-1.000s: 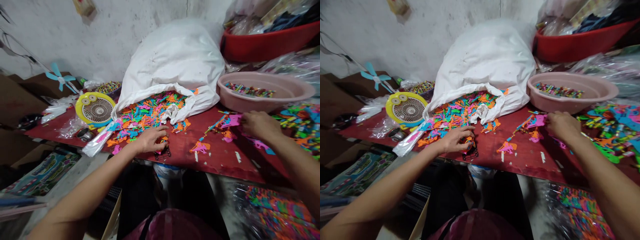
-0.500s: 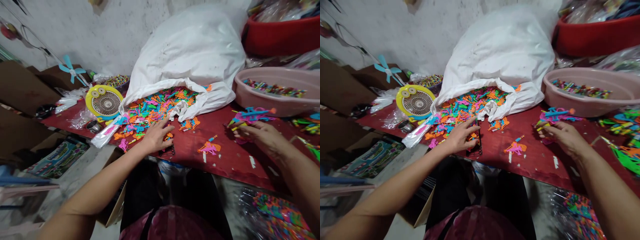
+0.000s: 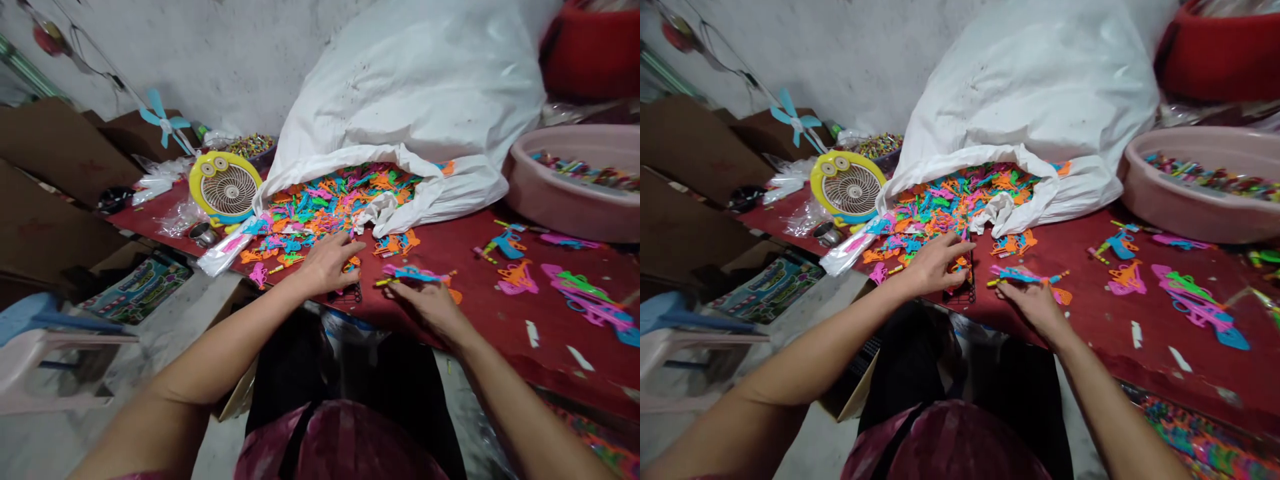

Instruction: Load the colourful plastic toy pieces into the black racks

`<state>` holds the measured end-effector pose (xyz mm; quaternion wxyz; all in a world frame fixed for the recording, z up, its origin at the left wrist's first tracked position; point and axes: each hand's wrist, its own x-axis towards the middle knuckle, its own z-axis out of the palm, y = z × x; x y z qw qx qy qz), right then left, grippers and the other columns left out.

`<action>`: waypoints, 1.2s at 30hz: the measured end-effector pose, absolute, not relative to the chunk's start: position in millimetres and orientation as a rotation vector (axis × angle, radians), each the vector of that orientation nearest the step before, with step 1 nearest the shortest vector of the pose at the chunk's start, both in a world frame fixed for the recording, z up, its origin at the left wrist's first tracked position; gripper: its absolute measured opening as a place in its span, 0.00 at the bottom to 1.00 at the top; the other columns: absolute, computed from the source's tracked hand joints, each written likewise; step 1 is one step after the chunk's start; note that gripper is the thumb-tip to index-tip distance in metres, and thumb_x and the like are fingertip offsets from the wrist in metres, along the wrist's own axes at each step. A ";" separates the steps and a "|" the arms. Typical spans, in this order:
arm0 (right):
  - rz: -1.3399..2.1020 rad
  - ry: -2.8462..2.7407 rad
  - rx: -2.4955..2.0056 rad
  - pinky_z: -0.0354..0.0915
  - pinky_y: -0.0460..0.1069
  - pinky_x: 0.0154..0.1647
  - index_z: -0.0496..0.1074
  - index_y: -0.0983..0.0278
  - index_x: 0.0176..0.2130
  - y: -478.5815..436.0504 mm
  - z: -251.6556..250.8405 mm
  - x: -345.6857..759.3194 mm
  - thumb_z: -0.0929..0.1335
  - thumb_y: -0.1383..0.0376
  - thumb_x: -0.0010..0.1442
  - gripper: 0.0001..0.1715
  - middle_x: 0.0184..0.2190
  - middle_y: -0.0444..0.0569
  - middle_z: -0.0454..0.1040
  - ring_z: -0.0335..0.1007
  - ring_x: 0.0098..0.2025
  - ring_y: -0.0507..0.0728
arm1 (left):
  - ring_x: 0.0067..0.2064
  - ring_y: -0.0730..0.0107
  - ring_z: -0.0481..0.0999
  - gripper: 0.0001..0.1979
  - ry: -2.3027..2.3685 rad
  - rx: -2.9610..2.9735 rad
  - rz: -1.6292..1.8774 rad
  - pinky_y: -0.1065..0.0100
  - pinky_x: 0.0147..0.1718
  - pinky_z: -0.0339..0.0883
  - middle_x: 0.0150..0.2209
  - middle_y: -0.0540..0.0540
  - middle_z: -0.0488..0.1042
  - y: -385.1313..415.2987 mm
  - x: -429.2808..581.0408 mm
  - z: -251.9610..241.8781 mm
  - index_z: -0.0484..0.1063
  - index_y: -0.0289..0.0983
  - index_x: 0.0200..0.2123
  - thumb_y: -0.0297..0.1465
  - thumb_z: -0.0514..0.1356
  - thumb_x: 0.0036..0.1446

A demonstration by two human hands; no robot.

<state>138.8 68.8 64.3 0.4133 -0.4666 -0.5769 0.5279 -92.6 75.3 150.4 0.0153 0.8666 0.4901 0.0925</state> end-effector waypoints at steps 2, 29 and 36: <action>1.238 -1.609 -1.149 0.69 0.53 0.48 0.77 0.62 0.36 67.1 58.7 126.2 0.71 0.53 0.55 0.15 0.36 0.49 0.79 0.75 0.42 0.59 | 0.49 0.57 0.70 0.26 1.509 2.711 0.280 0.58 0.48 0.67 0.48 0.40 0.70 75.8 -93.0 150.4 0.65 0.38 0.60 0.38 0.57 0.60; 0.763 -1.993 -0.974 0.65 0.52 0.48 0.73 0.61 0.45 68.0 23.0 92.2 0.65 0.63 0.64 0.10 0.41 0.50 0.75 0.71 0.45 0.57 | 0.50 0.56 0.69 0.23 1.373 2.728 0.372 0.59 0.47 0.62 0.50 0.38 0.70 80.0 -103.4 149.7 0.67 0.36 0.58 0.35 0.56 0.61; 0.725 -2.048 -0.992 0.66 0.52 0.45 0.72 0.62 0.41 70.1 27.2 90.8 0.64 0.61 0.64 0.09 0.37 0.50 0.76 0.73 0.41 0.58 | 0.50 0.55 0.70 0.23 1.386 2.738 0.365 0.58 0.47 0.63 0.50 0.38 0.69 79.1 -104.1 149.8 0.67 0.37 0.59 0.35 0.54 0.61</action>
